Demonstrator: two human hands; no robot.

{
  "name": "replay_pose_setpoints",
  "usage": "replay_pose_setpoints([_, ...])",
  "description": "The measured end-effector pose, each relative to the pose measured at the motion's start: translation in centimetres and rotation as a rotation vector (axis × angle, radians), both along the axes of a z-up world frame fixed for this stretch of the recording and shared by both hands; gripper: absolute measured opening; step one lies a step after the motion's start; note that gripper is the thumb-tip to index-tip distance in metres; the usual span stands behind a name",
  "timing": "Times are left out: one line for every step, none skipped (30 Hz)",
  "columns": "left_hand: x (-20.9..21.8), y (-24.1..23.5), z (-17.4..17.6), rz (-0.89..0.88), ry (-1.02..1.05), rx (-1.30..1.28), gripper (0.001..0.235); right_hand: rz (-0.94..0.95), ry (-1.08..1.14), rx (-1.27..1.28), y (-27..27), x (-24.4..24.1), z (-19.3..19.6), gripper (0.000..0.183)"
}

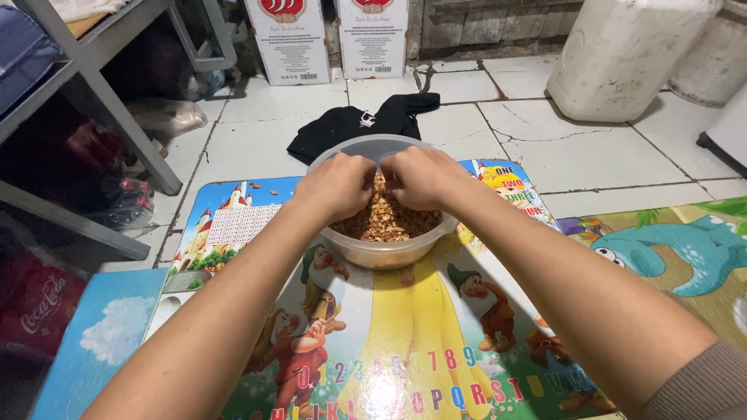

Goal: A person uses both hands to sift through and sort peanuts in a clear plastic bowl placed on a mat on the floor.

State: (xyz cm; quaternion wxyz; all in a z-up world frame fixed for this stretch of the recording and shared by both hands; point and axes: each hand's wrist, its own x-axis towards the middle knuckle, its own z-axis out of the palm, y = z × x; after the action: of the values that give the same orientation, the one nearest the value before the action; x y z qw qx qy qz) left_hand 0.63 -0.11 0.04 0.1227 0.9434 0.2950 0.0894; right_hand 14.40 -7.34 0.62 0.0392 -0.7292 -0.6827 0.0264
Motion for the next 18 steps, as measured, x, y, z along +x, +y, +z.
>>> replay_pose_setpoints([-0.1,0.0,0.1,-0.014,-0.014,-0.022,0.013,-0.004,0.0,0.01,0.0,0.0,-0.1,0.013])
replay_pose_setpoints([-0.1,0.0,0.2,-0.028,-0.027,-0.044,0.013,-0.009,0.001,0.021,0.1,0.0,-0.1,0.013])
replay_pose_setpoints([-0.3,-0.1,0.3,-0.026,-0.029,-0.04,0.013,-0.007,-0.001,0.025,0.0,0.0,-0.1,0.013])
replay_pose_setpoints([-0.4,-0.2,0.5,-0.032,-0.039,-0.055,0.013,-0.012,0.027,0.027,-0.1,0.0,0.0,0.013])
replay_pose_setpoints([-0.6,-0.4,0.6,-0.038,-0.05,-0.07,0.013,-0.017,0.056,0.029,-0.3,0.0,0.1,0.013])
replay_pose_setpoints([-0.3,-0.1,-0.1,-0.037,-0.052,-0.065,0.013,-0.016,0.053,0.034,-0.3,0.1,0.1,0.013])
replay_pose_setpoints([0.1,0.4,-0.6,-0.035,-0.037,-0.039,0.013,0.008,0.067,0.022,-0.1,0.4,0.3,0.013])
replay_pose_setpoints([0.5,1.0,-1.0,-0.032,-0.022,-0.014,0.014,0.032,0.08,0.01,0.1,0.6,0.5,0.014])
replay_pose_setpoints([0.7,1.4,-1.0,-0.028,-0.029,-0.003,0.014,0.037,0.074,0.02,0.2,0.6,1.0,0.014])
replay_pose_setpoints([0.9,1.8,-0.9,-0.036,0.021,0.017,0.016,0.037,0.07,0.006,0.3,0.5,1.5,0.015])
replay_pose_setpoints([1.1,2.3,-0.7,-0.041,0.068,0.04,0.019,0.04,0.064,-0.005,0.5,0.5,2.1,0.016])
replay_pose_setpoints([1.0,2.3,0.1,-0.034,0.061,0.054,0.019,0.047,0.055,0.009,0.5,0.4,3.0,0.016])
replay_pose_setpoints([0.9,2.3,1.0,-0.032,0.066,0.01,0.023,0.058,0.058,0.015,0.4,0.3,3.8,0.016])
replay_pose_setpoints([0.7,2.2,1.8,-0.03,0.072,-0.034,0.028,0.07,0.061,0.02,0.2,0.3,4.7,0.017])
replay_pose_setpoints([0.4,2.1,2.5,-0.026,0.063,-0.022,0.028,0.074,0.052,0.032,0.2,0.4,5.2,0.017])
replay_pose_setpoints([0.2,2.0,3.2,-0.028,0.105,-0.043,0.029,0.046,0.09,0.001,0.2,0.5,5.6,0.021])
replay_pose_setpoints([-0.1,1.8,3.7,-0.032,0.15,-0.068,0.031,0.017,0.132,-0.035,0.0,0.5,5.9,0.025])
replay_pose_setpoints([0.1,2.1,3.9,-0.03,0.144,-0.059,0.031,0.019,0.126,-0.026,0.2,0.7,6.0,0.025])
